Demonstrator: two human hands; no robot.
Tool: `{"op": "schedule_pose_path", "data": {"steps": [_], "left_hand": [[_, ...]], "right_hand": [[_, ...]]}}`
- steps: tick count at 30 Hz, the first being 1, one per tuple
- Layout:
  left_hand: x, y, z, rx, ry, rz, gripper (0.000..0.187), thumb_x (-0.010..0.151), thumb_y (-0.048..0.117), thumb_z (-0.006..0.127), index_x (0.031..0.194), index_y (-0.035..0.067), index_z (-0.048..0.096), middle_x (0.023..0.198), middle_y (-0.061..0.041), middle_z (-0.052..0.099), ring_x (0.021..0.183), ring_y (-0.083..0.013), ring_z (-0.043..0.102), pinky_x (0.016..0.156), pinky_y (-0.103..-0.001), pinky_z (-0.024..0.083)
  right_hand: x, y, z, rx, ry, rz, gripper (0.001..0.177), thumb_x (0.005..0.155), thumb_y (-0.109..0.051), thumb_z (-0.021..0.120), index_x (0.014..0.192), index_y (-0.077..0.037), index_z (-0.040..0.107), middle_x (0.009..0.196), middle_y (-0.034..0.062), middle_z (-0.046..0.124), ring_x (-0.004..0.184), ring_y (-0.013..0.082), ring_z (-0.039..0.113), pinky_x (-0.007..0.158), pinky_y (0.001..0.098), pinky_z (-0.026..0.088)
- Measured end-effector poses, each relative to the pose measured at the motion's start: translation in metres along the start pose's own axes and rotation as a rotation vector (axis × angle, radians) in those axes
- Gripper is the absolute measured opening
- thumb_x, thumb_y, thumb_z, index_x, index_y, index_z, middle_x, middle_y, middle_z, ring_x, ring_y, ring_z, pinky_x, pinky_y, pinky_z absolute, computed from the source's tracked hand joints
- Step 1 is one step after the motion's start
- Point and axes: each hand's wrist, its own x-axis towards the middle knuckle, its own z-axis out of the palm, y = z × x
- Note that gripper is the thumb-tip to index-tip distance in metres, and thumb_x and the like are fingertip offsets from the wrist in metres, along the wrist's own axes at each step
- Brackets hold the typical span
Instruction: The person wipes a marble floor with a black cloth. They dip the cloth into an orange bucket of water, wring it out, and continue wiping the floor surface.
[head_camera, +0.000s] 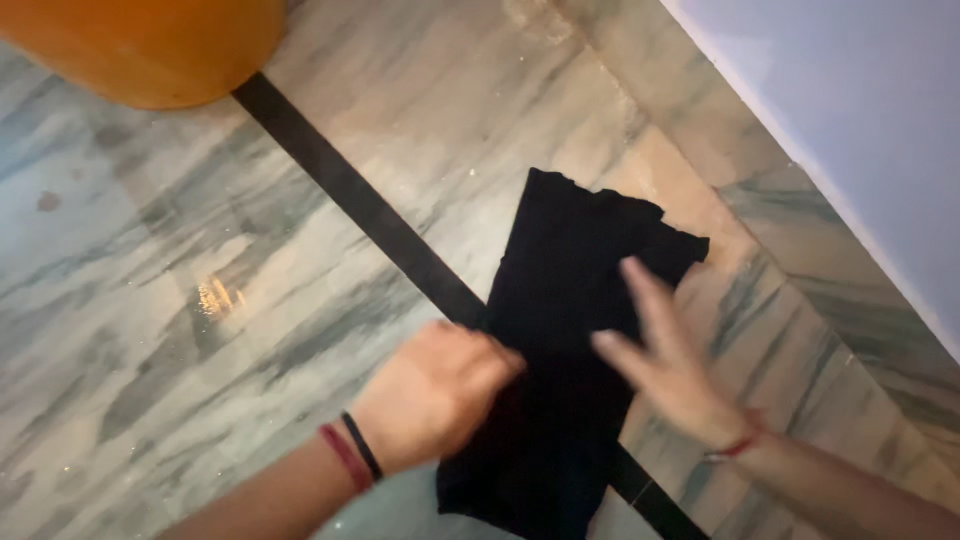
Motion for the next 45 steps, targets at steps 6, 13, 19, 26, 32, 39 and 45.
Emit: {"op": "schedule_pose_path", "data": {"steps": [6,13,19,26,32,39,45], "left_hand": [[0.009,-0.061,-0.037,0.358,0.194,-0.205,0.029,0.087,0.011,0.068,0.116,0.008,0.066,0.113,-0.009,0.066,0.108,-0.0294,0.06,0.098,-0.045,0.041],[0.001,-0.13,-0.068,0.565,0.348,-0.501,0.049,0.093,0.029,0.066,0.135,0.005,0.058,0.137,-0.016,0.055,0.13,-0.0376,0.048,0.111,-0.052,0.032],[0.0,-0.142,-0.066,0.587,0.268,-0.584,0.062,0.094,0.038,0.059,0.146,0.007,0.049,0.157,-0.021,0.04,0.148,-0.0395,0.032,0.123,-0.055,0.016],[0.008,-0.157,-0.069,0.639,0.454,-0.827,0.074,0.103,0.048,0.047,0.161,0.005,0.031,0.167,-0.025,0.021,0.156,-0.0461,0.012,0.124,-0.061,0.004],[0.014,-0.175,-0.071,0.686,0.389,-0.934,0.082,0.101,0.057,0.038,0.16,0.001,0.026,0.168,-0.017,0.024,0.157,-0.04,0.012,0.124,-0.062,0.0],[0.04,-0.234,-0.101,0.689,0.502,-0.95,0.083,0.103,0.059,0.038,0.162,0.002,0.024,0.17,-0.011,0.024,0.156,-0.0398,0.019,0.124,-0.061,0.001],[0.066,-0.295,-0.131,0.738,0.55,-0.956,0.081,0.104,0.06,0.038,0.165,0.007,0.023,0.172,-0.003,0.02,0.157,-0.0381,0.02,0.125,-0.061,0.0]], "right_hand": [[0.073,-0.003,0.088,-0.404,0.18,0.34,0.097,0.095,-0.069,0.042,0.164,-0.011,0.007,0.164,0.0366,-0.01,0.15,0.0545,-0.015,0.113,0.0685,-0.01],[0.187,-0.012,0.06,-0.729,0.32,0.044,0.087,0.1,-0.066,0.043,0.163,-0.009,0.024,0.165,0.036,0.01,0.154,0.0523,0.005,0.119,0.0695,0.002],[0.287,-0.044,0.054,-0.768,0.27,-0.158,0.076,0.103,-0.057,0.042,0.163,-0.011,0.031,0.166,0.0314,0.018,0.153,0.0481,0.018,0.115,0.0697,0.019],[0.391,-0.087,0.075,-0.777,0.233,-0.295,0.069,0.103,-0.052,0.044,0.162,-0.016,0.034,0.167,0.0233,0.023,0.152,0.0403,0.026,0.116,0.0623,0.025],[0.419,-0.095,0.073,-0.818,0.229,-0.371,0.066,0.105,-0.05,0.045,0.161,-0.015,0.037,0.167,0.0231,0.026,0.152,0.0375,0.03,0.116,0.058,0.027],[0.42,-0.101,0.075,-0.81,0.236,-0.367,0.066,0.104,-0.049,0.044,0.16,-0.015,0.038,0.167,0.0211,0.027,0.151,0.0354,0.031,0.114,0.0569,0.027],[0.417,-0.102,0.073,-0.828,0.248,-0.365,0.065,0.104,-0.049,0.044,0.159,-0.015,0.04,0.166,0.0209,0.03,0.148,0.0359,0.034,0.114,0.0561,0.026]]}}
